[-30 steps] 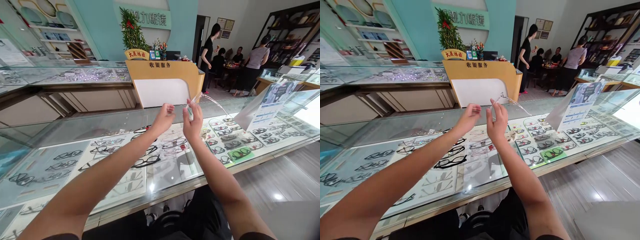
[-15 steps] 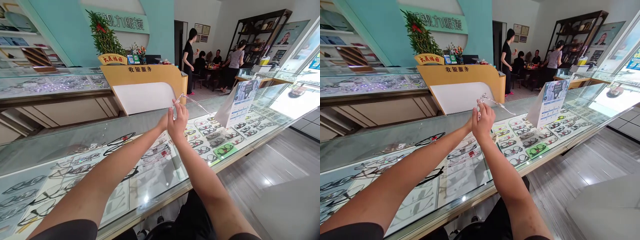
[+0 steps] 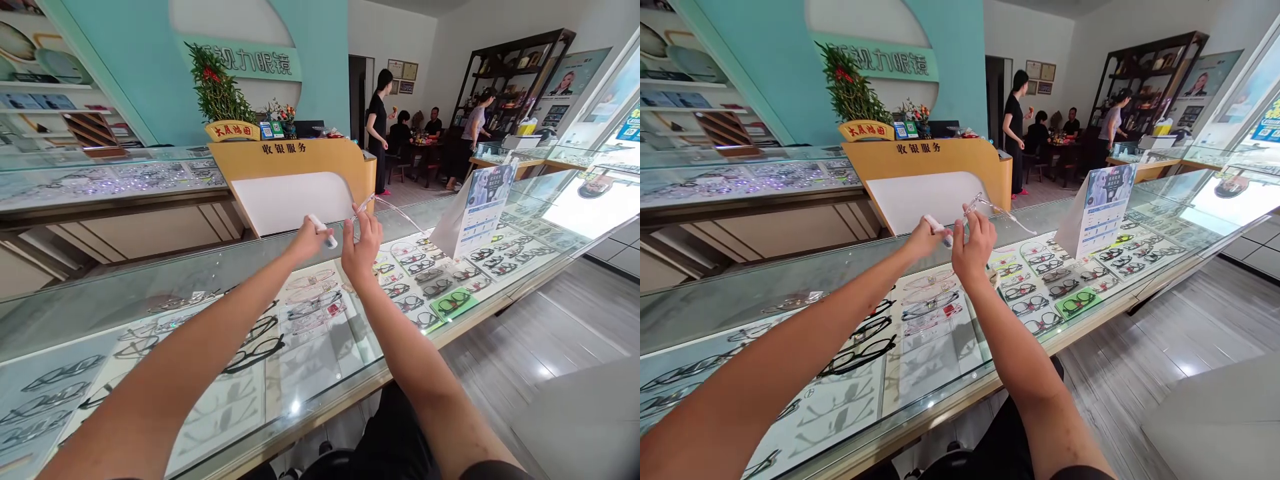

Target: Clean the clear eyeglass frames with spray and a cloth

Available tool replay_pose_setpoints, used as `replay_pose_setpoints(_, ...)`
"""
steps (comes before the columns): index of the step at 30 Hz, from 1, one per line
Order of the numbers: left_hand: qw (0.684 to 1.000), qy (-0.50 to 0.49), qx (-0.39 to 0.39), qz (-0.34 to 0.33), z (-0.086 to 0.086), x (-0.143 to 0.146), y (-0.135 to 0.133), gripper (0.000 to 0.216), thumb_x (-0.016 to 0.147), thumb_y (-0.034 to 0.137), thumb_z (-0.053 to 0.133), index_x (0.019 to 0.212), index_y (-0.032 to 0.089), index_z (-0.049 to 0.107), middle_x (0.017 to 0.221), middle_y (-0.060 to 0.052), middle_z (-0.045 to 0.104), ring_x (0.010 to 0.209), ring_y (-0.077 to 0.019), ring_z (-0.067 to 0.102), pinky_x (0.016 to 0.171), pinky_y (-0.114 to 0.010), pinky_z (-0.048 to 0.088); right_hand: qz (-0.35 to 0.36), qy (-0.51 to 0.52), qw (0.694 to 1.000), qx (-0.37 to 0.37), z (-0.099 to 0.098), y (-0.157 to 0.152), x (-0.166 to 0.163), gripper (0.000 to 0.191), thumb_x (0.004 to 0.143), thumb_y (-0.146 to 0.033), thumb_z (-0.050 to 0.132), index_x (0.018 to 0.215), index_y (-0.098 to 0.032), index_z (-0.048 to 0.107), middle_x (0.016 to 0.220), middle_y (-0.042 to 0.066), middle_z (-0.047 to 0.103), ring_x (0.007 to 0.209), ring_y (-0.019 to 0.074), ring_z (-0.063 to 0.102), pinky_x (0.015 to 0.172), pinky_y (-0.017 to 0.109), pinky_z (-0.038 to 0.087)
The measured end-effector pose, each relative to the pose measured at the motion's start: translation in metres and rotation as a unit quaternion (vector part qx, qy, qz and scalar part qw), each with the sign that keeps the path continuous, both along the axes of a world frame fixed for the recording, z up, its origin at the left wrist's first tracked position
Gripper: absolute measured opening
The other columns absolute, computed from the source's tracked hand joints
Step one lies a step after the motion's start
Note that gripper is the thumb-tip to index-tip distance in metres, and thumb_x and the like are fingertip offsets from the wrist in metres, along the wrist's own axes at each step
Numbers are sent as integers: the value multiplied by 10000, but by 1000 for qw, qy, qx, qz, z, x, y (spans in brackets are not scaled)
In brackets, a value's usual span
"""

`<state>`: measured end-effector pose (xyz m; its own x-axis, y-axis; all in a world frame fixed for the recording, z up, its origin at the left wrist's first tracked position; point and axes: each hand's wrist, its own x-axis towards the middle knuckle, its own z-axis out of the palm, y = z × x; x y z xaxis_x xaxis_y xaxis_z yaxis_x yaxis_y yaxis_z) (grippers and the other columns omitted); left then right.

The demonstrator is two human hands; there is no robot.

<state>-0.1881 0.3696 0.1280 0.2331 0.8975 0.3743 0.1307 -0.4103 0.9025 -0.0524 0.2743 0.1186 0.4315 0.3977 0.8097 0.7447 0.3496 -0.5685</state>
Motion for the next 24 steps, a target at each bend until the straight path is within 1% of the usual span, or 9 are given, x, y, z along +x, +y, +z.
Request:
replay_pose_setpoints(3,998,34,-60,-4,15,-48,-25,682,724,732,940,979,238,544,849,-41,751,839,-249,731,757,-394,603,6,-2,1000,-1,0,-3,-3,448,1182,-409,437,1484,-213,705,1409,200,748,1308,332,691,1135,533,524)
replay_pose_setpoints(6,994,20,-111,-13,26,-100,-72,779,753,884,838,1103,231,597,951,-50,751,884,-248,757,739,-367,620,28,-9,1000,-8,1,-11,-10,441,1187,-402,436,1492,-218,696,1403,171,761,1309,310,684,1151,498,501)
replay_pose_setpoints(8,990,-14,-139,14,30,-133,-106,792,784,887,821,1213,253,616,984,-34,717,921,-253,757,750,-380,646,60,-11,998,-19,1,-17,-18,435,1187,-406,437,1499,-235,688,1407,149,764,1315,301,673,1163,486,483)
replay_pose_setpoints(10,984,-45,-173,15,29,-164,-136,759,826,836,835,1308,294,612,1030,-23,679,979,-250,729,771,-398,672,98,-10,995,-33,0,-25,-30,427,1183,-413,445,1492,-249,690,1415,130,765,1306,300,664,1168,480,466)
replay_pose_setpoints(13,978,-88,-184,38,20,-198,-163,669,864,756,859,1332,332,637,1014,-24,642,969,-222,658,690,-314,634,154,-15,986,-56,-5,-36,-51,424,1178,-408,449,1480,-240,695,1408,122,771,1265,299,660,1155,475,458)
replay_pose_setpoints(15,972,-132,-191,44,12,-213,-170,601,854,701,891,1264,317,678,952,-25,626,892,-204,608,606,-270,567,186,-27,979,-77,-9,-43,-63,422,1171,-402,459,1477,-233,695,1397,126,770,1249,303,658,1148,483,463)
replay_pose_setpoints(18,956,-207,-205,29,2,-227,-176,580,753,709,920,1041,248,714,811,-20,575,745,-179,539,513,-253,477,235,-49,965,-102,-14,-53,-76,398,1153,-393,485,1437,-224,708,1407,141,755,1286,316,655,1164,503,472)
replay_pose_setpoints(21,946,-240,-217,-12,-3,-234,-184,700,713,884,823,834,213,663,685,-2,499,595,-141,462,445,-234,371,297,-48,947,-115,-13,-67,-88,358,1134,-394,511,1375,-223,713,1419,157,748,1343,321,658,1181,512,490)
replay_pose_setpoints(24,940,-236,-224,-101,-4,-239,-191,869,640,1065,712,683,210,560,558,26,412,484,-120,395,414,-234,303,370,-4,919,-132,-8,-79,-104,312,1121,-447,566,1316,-252,711,1390,138,773,1263,302,703,1161,513,524)
